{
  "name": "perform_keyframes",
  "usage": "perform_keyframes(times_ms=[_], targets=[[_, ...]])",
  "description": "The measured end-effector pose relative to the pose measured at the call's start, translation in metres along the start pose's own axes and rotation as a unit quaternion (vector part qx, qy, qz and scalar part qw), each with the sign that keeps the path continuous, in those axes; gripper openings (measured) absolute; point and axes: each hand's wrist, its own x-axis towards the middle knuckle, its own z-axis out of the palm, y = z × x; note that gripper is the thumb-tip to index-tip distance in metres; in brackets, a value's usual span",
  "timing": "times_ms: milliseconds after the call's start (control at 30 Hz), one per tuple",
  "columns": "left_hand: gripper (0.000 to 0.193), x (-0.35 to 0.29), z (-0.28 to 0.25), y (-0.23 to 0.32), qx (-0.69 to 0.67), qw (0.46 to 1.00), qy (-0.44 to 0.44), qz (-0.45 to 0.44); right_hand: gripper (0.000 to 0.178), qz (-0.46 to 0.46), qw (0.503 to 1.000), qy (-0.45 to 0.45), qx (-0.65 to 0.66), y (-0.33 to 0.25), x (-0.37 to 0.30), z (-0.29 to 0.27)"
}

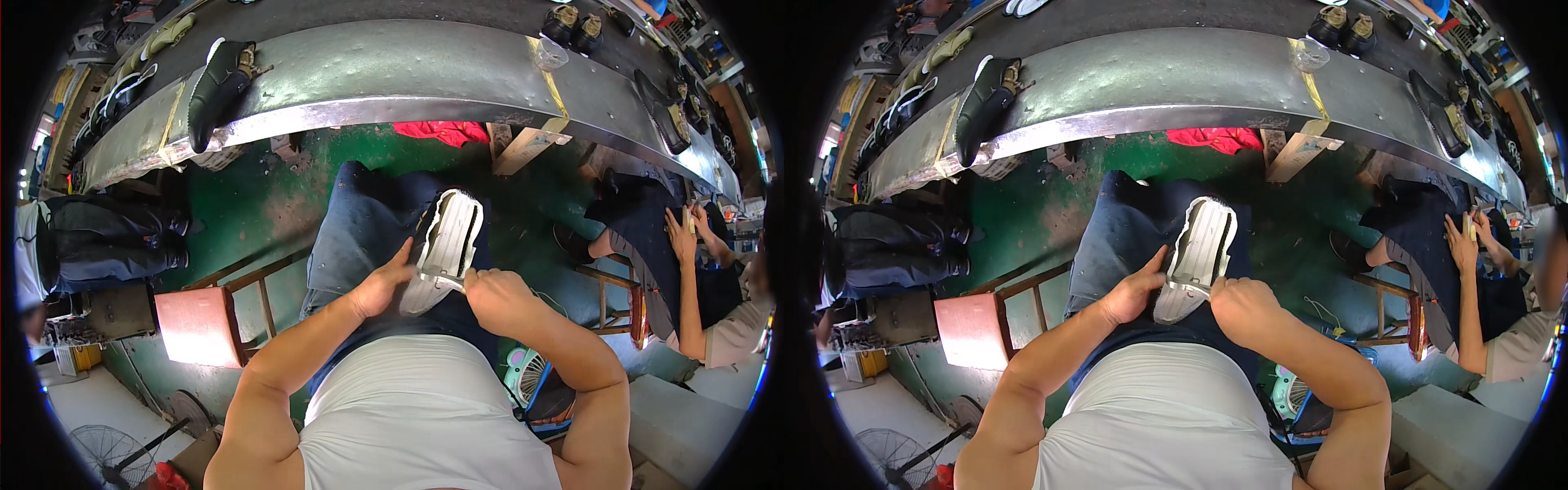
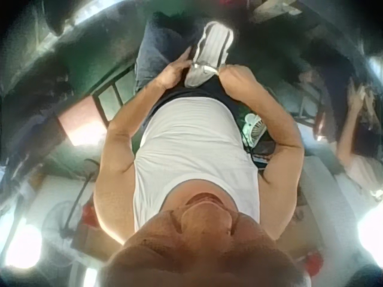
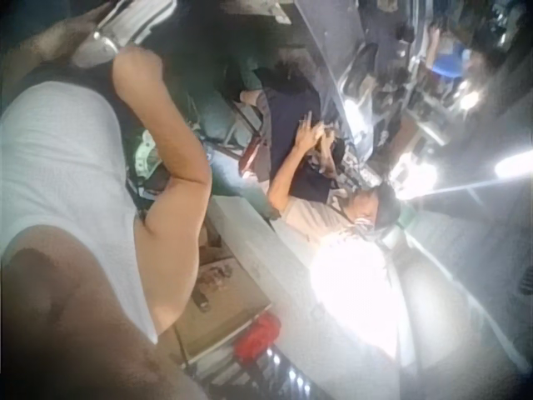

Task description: Manually assembling shoe components on a factory production line using pliers.

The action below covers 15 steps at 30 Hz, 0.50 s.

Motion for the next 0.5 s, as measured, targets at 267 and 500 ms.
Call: perform_keyframes(times_ms=[267,500], targets=[[0.063,0.039,-0.014,-0.049,0.197,0.931,0.296,0.083,0.026,0.032,0.974,0.086,0.208,-0.016,0.009,0.065],[0.052,0.03,-0.003,-0.022,0.392,0.866,0.303,0.068,0.027,-0.006,0.979,0.165,0.121,0.012,0.005,0.039]])
